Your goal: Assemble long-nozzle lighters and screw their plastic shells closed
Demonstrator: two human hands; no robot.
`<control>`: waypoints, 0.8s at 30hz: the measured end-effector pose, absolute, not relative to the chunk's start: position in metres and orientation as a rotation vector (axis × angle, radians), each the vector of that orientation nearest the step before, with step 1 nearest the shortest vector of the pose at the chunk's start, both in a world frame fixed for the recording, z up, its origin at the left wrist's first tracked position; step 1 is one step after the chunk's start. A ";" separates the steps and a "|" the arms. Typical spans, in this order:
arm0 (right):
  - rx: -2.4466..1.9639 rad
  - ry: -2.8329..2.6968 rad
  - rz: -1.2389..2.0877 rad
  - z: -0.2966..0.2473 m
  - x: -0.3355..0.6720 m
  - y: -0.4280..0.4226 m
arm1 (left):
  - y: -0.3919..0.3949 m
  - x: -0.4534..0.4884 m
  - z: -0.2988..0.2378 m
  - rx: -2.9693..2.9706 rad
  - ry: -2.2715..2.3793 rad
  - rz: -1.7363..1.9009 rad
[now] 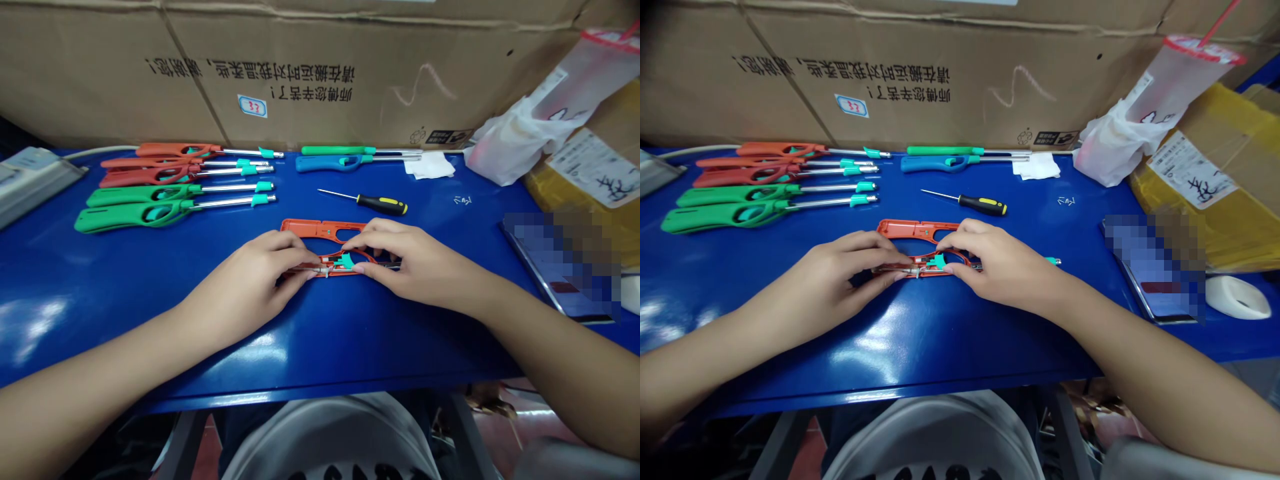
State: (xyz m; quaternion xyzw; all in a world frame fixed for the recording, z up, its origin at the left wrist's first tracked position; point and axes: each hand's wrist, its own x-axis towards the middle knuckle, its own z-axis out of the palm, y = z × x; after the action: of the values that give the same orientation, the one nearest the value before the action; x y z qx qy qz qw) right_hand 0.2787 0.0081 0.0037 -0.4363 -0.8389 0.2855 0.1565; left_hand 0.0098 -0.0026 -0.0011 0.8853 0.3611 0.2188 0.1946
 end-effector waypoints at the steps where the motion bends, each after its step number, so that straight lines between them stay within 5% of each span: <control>1: -1.254 -2.401 0.818 0.003 0.279 0.008 | -0.003 0.010 -0.001 2.469 1.018 0.614; 24: -1.254 -2.367 0.841 -0.001 0.280 0.009 | -0.004 0.015 -0.007 2.227 1.079 0.722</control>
State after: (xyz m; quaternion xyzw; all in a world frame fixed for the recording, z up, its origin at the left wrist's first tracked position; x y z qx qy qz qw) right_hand 0.2800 0.0094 -0.0009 -0.4404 -0.8314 0.2952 0.1663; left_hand 0.0147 -0.0043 -0.0075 0.8299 0.4019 0.2692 0.2781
